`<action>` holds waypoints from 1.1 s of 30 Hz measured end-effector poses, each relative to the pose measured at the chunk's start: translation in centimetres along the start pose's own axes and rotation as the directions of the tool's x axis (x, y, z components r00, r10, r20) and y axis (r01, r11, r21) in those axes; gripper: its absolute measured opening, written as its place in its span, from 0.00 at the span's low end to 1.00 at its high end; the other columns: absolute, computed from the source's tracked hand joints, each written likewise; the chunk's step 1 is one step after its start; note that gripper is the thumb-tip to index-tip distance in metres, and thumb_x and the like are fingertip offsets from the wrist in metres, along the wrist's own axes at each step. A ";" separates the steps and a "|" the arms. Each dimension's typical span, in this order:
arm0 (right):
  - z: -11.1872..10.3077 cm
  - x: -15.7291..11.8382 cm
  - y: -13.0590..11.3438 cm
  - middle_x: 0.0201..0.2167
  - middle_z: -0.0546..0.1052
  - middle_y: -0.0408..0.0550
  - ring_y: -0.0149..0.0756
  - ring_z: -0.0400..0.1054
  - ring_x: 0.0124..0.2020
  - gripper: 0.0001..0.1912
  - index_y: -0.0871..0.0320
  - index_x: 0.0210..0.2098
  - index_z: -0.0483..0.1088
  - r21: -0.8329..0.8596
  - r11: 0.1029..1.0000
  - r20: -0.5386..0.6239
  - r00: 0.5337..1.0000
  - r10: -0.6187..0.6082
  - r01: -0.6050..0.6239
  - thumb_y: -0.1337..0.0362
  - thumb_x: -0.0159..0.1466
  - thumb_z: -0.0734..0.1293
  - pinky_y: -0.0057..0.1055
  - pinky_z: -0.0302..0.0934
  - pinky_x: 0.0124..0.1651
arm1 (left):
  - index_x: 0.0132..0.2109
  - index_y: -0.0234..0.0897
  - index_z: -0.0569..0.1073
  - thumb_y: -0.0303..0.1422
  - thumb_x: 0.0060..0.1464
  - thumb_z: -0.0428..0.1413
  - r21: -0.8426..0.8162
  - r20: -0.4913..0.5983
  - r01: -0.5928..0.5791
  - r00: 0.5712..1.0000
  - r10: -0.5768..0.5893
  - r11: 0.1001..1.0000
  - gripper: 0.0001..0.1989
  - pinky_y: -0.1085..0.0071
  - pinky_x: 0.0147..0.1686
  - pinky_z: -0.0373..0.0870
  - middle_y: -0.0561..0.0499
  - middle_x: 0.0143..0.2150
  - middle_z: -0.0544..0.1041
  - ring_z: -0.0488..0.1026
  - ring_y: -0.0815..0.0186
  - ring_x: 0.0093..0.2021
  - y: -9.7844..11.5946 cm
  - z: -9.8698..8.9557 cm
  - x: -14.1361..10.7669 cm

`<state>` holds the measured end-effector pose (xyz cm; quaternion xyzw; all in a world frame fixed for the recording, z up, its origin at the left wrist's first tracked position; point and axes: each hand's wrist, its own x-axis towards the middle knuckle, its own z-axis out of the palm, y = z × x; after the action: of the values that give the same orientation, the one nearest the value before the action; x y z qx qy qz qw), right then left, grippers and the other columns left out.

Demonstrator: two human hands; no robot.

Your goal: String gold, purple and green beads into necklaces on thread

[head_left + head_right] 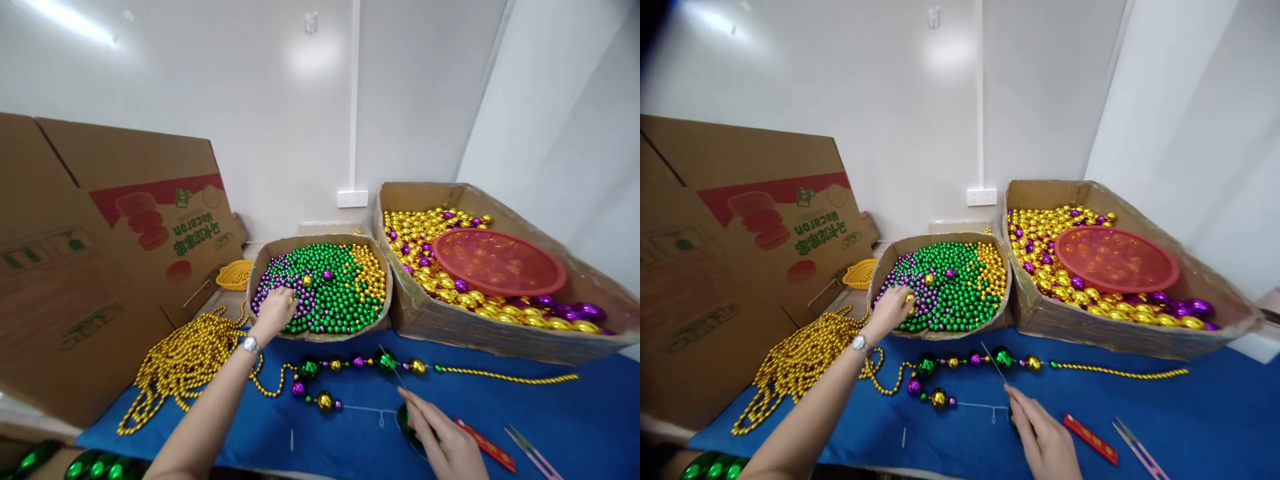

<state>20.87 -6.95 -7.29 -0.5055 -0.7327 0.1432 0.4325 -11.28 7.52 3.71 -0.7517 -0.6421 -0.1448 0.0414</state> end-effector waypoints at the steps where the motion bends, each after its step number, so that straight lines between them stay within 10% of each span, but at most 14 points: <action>1: 0.0 -0.1 0.0 0.38 0.80 0.49 0.32 0.76 0.31 0.18 0.57 0.47 0.73 0.011 1.000 0.006 1.000 0.022 -0.022 0.56 0.67 0.58 0.19 0.69 0.33 | 0.45 0.33 0.71 0.33 0.59 0.48 0.059 0.024 0.029 0.999 -0.031 0.998 0.12 0.61 0.47 0.65 0.39 0.46 0.74 0.68 0.54 0.49 -1.6 0.1 0.3; 7: 0.1 0.2 -1.0 0.27 0.80 0.47 0.34 0.76 0.27 0.21 0.57 0.51 0.70 0.013 0.986 0.029 0.985 0.168 -0.168 0.53 0.67 0.57 0.22 0.70 0.34 | 0.43 0.37 0.71 0.30 0.52 0.55 0.125 0.187 0.036 0.981 -0.059 0.992 0.10 0.63 0.42 0.66 0.43 0.42 0.74 0.71 0.54 0.45 -5.8 1.8 -0.2; 18: 0.2 -0.1 -1.8 0.38 0.80 0.49 0.37 0.77 0.36 0.18 0.56 0.50 0.71 -0.006 0.998 0.017 0.998 0.063 -0.063 0.57 0.67 0.57 0.23 0.71 0.33 | 0.49 0.35 0.65 0.32 0.54 0.53 -0.230 0.107 0.030 0.994 -0.005 0.973 0.15 0.67 0.45 0.67 0.45 0.45 0.74 0.72 0.61 0.45 -3.1 2.0 -1.3; 20: 0.6 -0.2 -2.1 0.42 0.79 0.49 0.37 0.76 0.40 0.17 0.55 0.50 0.71 -0.014 1.000 0.012 1.000 -0.022 0.022 0.58 0.67 0.57 0.25 0.71 0.38 | 0.51 0.35 0.65 0.35 0.56 0.53 -0.590 0.095 0.049 0.995 0.009 0.806 0.16 0.68 0.44 0.69 0.46 0.45 0.74 0.73 0.63 0.44 -1.2 1.5 -2.2; 22: 1.0 -0.2 -2.5 0.43 0.79 0.49 0.37 0.75 0.41 0.17 0.55 0.50 0.71 -0.032 0.995 0.016 0.995 -0.098 0.098 0.60 0.68 0.56 0.26 0.71 0.41 | 0.51 0.35 0.66 0.36 0.55 0.55 -0.915 0.148 0.121 0.988 0.040 0.385 0.18 0.68 0.42 0.71 0.47 0.43 0.74 0.74 0.63 0.42 0.9 1.1 -3.1; 25: 1.4 -0.1 -3.0 0.40 0.79 0.49 0.36 0.75 0.38 0.17 0.56 0.51 0.70 -0.075 0.984 0.023 0.987 -0.160 0.162 0.63 0.68 0.56 0.26 0.70 0.39 | 0.50 0.35 0.70 0.34 0.51 0.59 -0.958 0.247 0.261 0.961 0.121 -0.116 0.19 0.68 0.40 0.72 0.47 0.40 0.74 0.75 0.63 0.39 4.0 1.0 -4.4; 33: 1.1 -0.1 -3.3 0.36 0.80 0.49 0.34 0.75 0.32 0.18 0.57 0.52 0.69 -0.152 0.971 0.022 0.982 -0.186 0.187 0.64 0.69 0.54 0.25 0.70 0.34 | 0.48 0.30 0.73 0.31 0.51 0.59 -0.805 0.362 0.427 0.904 0.229 -0.412 0.17 0.71 0.36 0.72 0.46 0.35 0.77 0.76 0.65 0.35 7.4 1.9 -5.7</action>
<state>17.99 -8.30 -5.84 -0.4658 -0.7875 0.0471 0.4009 -4.48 1.32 1.26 -0.3798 -0.2853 -0.4655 -0.7468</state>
